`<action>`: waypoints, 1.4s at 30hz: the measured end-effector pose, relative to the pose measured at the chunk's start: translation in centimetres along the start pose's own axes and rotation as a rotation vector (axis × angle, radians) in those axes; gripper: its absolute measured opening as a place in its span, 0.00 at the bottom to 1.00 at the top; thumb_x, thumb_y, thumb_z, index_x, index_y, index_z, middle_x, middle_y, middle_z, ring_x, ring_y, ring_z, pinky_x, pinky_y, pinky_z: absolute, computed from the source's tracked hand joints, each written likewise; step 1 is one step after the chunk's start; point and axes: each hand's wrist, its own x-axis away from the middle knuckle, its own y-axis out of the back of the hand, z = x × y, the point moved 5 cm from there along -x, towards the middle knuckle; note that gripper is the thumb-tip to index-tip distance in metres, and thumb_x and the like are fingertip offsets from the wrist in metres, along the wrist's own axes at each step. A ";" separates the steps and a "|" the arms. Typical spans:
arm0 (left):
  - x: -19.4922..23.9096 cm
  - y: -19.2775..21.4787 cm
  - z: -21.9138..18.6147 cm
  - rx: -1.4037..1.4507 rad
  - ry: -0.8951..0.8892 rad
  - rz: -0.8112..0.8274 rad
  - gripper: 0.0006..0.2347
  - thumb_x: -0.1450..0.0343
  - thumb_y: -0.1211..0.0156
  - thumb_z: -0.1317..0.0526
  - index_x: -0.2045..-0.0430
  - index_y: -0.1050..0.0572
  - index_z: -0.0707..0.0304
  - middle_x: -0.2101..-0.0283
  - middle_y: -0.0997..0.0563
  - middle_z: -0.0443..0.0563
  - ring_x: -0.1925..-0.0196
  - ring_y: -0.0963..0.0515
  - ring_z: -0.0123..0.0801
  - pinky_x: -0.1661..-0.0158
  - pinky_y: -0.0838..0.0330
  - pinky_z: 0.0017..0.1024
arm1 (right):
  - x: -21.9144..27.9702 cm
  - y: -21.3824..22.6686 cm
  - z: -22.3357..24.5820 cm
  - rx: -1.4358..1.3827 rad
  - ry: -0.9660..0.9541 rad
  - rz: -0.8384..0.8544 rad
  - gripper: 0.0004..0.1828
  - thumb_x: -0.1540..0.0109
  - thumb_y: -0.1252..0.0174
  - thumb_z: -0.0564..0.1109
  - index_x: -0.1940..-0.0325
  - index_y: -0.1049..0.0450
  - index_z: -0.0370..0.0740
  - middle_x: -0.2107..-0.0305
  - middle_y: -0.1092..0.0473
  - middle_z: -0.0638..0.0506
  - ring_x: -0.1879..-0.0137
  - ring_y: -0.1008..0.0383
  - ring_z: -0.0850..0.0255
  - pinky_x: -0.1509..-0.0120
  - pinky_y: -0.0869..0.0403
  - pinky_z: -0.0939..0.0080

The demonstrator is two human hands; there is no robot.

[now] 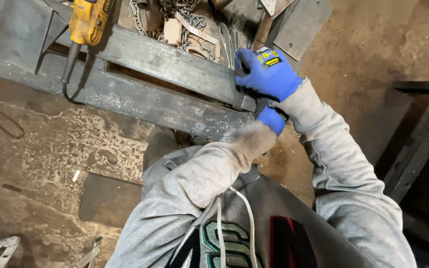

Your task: Cutting and marking metal pieces using an angle grinder and manual layout tools.

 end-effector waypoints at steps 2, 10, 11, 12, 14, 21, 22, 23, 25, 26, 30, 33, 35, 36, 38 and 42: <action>0.3 0.3 0.1 -0.002 0.002 0.002 0.03 0.38 0.38 0.64 0.80 0.17 0.59 0.76 0.17 0.52 0.72 0.16 0.45 0.72 0.22 0.41 | -0.2 -0.1 0.4 -0.006 0.105 0.057 0.21 0.39 0.38 0.52 0.48 0.29 0.38 0.73 0.27 0.41 0.69 0.25 0.45 0.64 0.27 0.49; -0.1 0.4 0.4 -0.030 0.015 0.059 0.03 0.37 0.38 0.64 0.76 0.18 0.59 0.72 0.18 0.53 0.69 0.16 0.45 0.70 0.22 0.41 | 0.0 0.1 1.3 -0.126 0.170 0.232 0.21 0.39 0.40 0.52 0.49 0.29 0.35 0.71 0.26 0.40 0.64 0.23 0.45 0.61 0.27 0.49; -0.3 0.4 0.4 -0.034 0.017 0.067 0.03 0.37 0.38 0.64 0.75 0.19 0.59 0.72 0.19 0.53 0.69 0.17 0.45 0.70 0.22 0.41 | 0.0 -0.2 1.1 -0.064 0.239 0.171 0.23 0.37 0.40 0.52 0.46 0.31 0.32 0.69 0.26 0.40 0.63 0.23 0.45 0.61 0.26 0.50; -0.5 0.5 0.5 -0.039 0.020 0.075 0.03 0.37 0.38 0.64 0.74 0.19 0.59 0.71 0.19 0.53 0.68 0.17 0.45 0.70 0.22 0.41 | 0.1 -0.4 0.9 -0.003 0.308 0.110 0.25 0.36 0.40 0.52 0.44 0.32 0.30 0.68 0.27 0.39 0.63 0.23 0.44 0.60 0.25 0.51; -0.9 0.5 0.9 -0.050 0.036 0.093 0.04 0.37 0.38 0.64 0.73 0.19 0.60 0.69 0.19 0.54 0.67 0.17 0.45 0.69 0.22 0.41 | 0.1 1.1 2.1 -0.051 0.199 0.129 0.28 0.37 0.41 0.52 0.40 0.33 0.30 0.69 0.27 0.40 0.64 0.22 0.46 0.62 0.24 0.53; -1.8 0.4 1.9 -0.083 0.072 0.164 0.06 0.35 0.37 0.64 0.67 0.20 0.60 0.65 0.20 0.55 0.64 0.18 0.45 0.67 0.22 0.41 | 1.8 1.4 1.3 0.053 0.418 -0.009 0.33 0.34 0.44 0.48 0.28 0.37 0.28 0.68 0.26 0.46 0.63 0.23 0.52 0.58 0.27 0.56; -1.7 0.3 2.3 -0.089 0.082 0.175 0.07 0.35 0.37 0.63 0.66 0.20 0.60 0.64 0.20 0.55 0.63 0.18 0.45 0.67 0.22 0.41 | 1.0 0.2 1.3 0.051 0.423 -0.008 0.33 0.34 0.44 0.48 0.28 0.37 0.28 0.68 0.26 0.46 0.63 0.23 0.52 0.58 0.27 0.56; -1.6 0.2 2.6 -0.093 0.084 0.185 0.07 0.35 0.37 0.63 0.66 0.21 0.60 0.63 0.21 0.55 0.63 0.18 0.45 0.67 0.22 0.41 | 0.3 -1.2 0.9 0.094 0.353 0.044 0.30 0.37 0.41 0.52 0.35 0.34 0.31 0.71 0.26 0.46 0.66 0.23 0.51 0.59 0.27 0.55; -2.3 0.4 2.6 -0.101 0.086 0.202 0.08 0.35 0.37 0.63 0.64 0.21 0.60 0.62 0.21 0.55 0.62 0.18 0.45 0.66 0.22 0.41 | -0.2 -2.9 -0.3 0.140 0.280 0.096 0.29 0.40 0.37 0.55 0.43 0.31 0.33 0.75 0.26 0.46 0.69 0.24 0.50 0.61 0.26 0.53; -3.0 0.6 2.4 -0.105 0.086 0.209 0.08 0.35 0.37 0.63 0.63 0.21 0.61 0.61 0.21 0.55 0.61 0.18 0.45 0.66 0.22 0.41 | 0.0 -2.6 -0.9 0.132 0.285 -0.028 0.26 0.37 0.39 0.53 0.42 0.30 0.35 0.74 0.26 0.48 0.70 0.24 0.52 0.61 0.26 0.54; -4.3 1.2 2.4 -0.125 0.111 0.255 0.10 0.34 0.37 0.63 0.60 0.22 0.61 0.58 0.22 0.56 0.59 0.19 0.45 0.65 0.22 0.41 | -0.4 -0.9 1.5 0.013 0.119 0.117 0.10 0.32 0.43 0.49 0.54 0.28 0.40 0.73 0.26 0.50 0.68 0.23 0.54 0.62 0.25 0.56; -5.8 1.7 2.5 -0.142 0.115 0.276 0.11 0.34 0.37 0.63 0.58 0.22 0.61 0.56 0.22 0.56 0.58 0.19 0.45 0.64 0.22 0.41 | -0.2 0.7 2.2 -0.166 0.098 0.020 0.12 0.35 0.42 0.49 0.54 0.28 0.39 0.73 0.26 0.50 0.70 0.23 0.56 0.65 0.24 0.58; -6.1 2.2 2.8 -0.154 0.130 0.297 0.12 0.33 0.37 0.63 0.56 0.23 0.61 0.55 0.23 0.57 0.57 0.19 0.45 0.63 0.22 0.41 | 0.0 0.9 2.4 0.019 0.274 -0.025 0.14 0.38 0.40 0.49 0.56 0.29 0.37 0.73 0.27 0.48 0.69 0.23 0.53 0.64 0.25 0.56; -6.2 2.3 3.0 -0.161 0.139 0.309 0.13 0.33 0.37 0.63 0.56 0.23 0.61 0.54 0.23 0.57 0.57 0.19 0.45 0.63 0.22 0.41 | 0.3 0.9 2.9 0.204 0.446 -0.072 0.16 0.41 0.39 0.49 0.57 0.29 0.36 0.73 0.28 0.46 0.67 0.24 0.51 0.64 0.26 0.55; -6.4 2.8 2.7 -0.169 0.135 0.329 0.13 0.33 0.37 0.63 0.54 0.23 0.62 0.53 0.23 0.57 0.56 0.19 0.45 0.63 0.22 0.41 | 0.3 0.8 3.5 0.029 0.224 0.032 0.11 0.36 0.43 0.48 0.59 0.30 0.37 0.73 0.28 0.46 0.68 0.24 0.51 0.63 0.26 0.55; -6.9 3.9 2.2 -0.186 0.138 0.364 0.15 0.32 0.36 0.63 0.51 0.24 0.62 0.50 0.24 0.58 0.54 0.20 0.45 0.62 0.22 0.41 | 3.1 6.7 1.6 -0.227 0.265 -0.436 0.08 0.31 0.40 0.37 0.49 0.31 0.36 0.60 0.27 0.45 0.56 0.25 0.52 0.51 0.24 0.58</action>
